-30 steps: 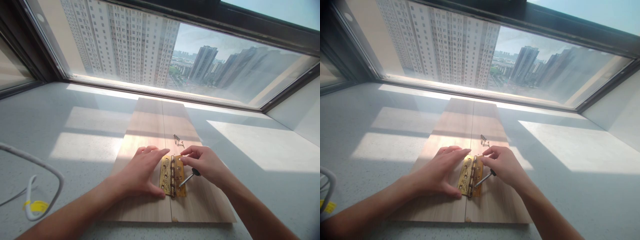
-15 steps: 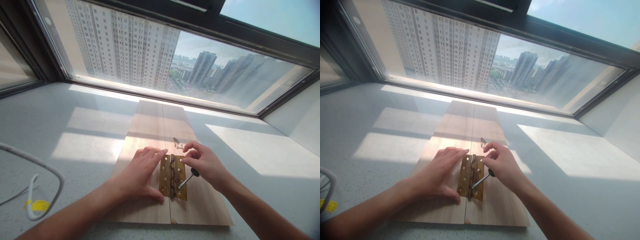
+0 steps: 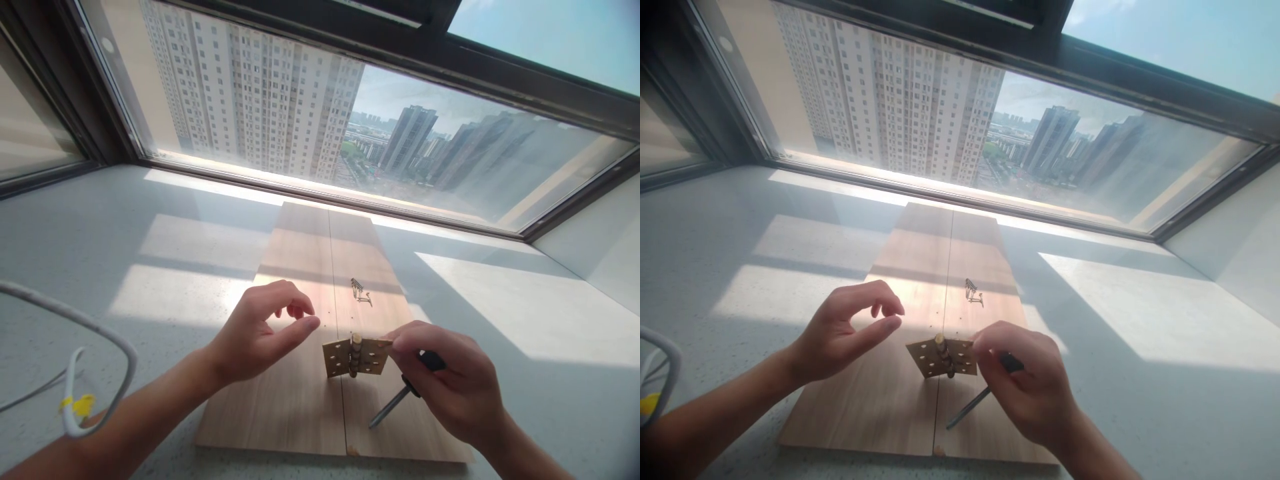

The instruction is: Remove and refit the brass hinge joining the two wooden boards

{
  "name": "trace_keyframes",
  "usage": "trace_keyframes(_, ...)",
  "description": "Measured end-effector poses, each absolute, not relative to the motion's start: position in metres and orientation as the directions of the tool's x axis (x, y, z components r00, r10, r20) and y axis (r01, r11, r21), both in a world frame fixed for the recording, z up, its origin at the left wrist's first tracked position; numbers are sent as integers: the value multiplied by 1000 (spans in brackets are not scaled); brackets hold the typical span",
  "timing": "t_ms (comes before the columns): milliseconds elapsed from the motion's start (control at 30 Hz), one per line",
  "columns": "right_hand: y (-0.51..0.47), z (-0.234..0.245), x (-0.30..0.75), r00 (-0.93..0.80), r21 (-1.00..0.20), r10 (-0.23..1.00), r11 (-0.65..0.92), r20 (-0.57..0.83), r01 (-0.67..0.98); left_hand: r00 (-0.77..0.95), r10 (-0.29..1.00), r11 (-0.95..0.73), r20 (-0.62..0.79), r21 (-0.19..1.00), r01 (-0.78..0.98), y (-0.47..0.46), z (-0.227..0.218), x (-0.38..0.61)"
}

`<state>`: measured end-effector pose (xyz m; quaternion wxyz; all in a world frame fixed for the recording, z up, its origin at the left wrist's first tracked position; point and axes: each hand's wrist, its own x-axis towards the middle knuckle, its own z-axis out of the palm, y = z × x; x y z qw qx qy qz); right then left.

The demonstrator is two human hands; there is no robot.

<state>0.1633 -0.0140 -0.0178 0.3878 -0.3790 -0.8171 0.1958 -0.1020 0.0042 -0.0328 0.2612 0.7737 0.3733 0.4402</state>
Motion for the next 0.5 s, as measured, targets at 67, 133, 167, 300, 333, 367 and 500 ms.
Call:
trace_keyframes(67,-20,-19,172,-430,-546,742,670,514,503,313,786,-616,533,716,327,2,-32,-102)
trace_keyframes(133,-26,-19,181,-459,-512,727,686,510,517,315,760,-649,569,696,307,0,-31,-101)
trace_keyframes(167,-29,-19,185,-481,-509,717,697,504,506,316,748,-662,584,687,299,-1,-30,-101)
trace_keyframes(300,-40,-23,200,-531,-529,678,732,507,430,319,725,-688,611,671,278,-2,-31,-99)
trace_keyframes(333,-44,-25,203,-523,-529,674,736,521,422,325,720,-692,613,667,275,-3,-31,-99)
trace_keyframes(367,-47,-27,206,-518,-524,669,741,532,419,337,711,-701,617,660,271,-5,-31,-99)
trace_keyframes(500,-60,-36,212,-524,-507,654,755,545,416,432,641,-763,635,586,272,-16,-34,-102)
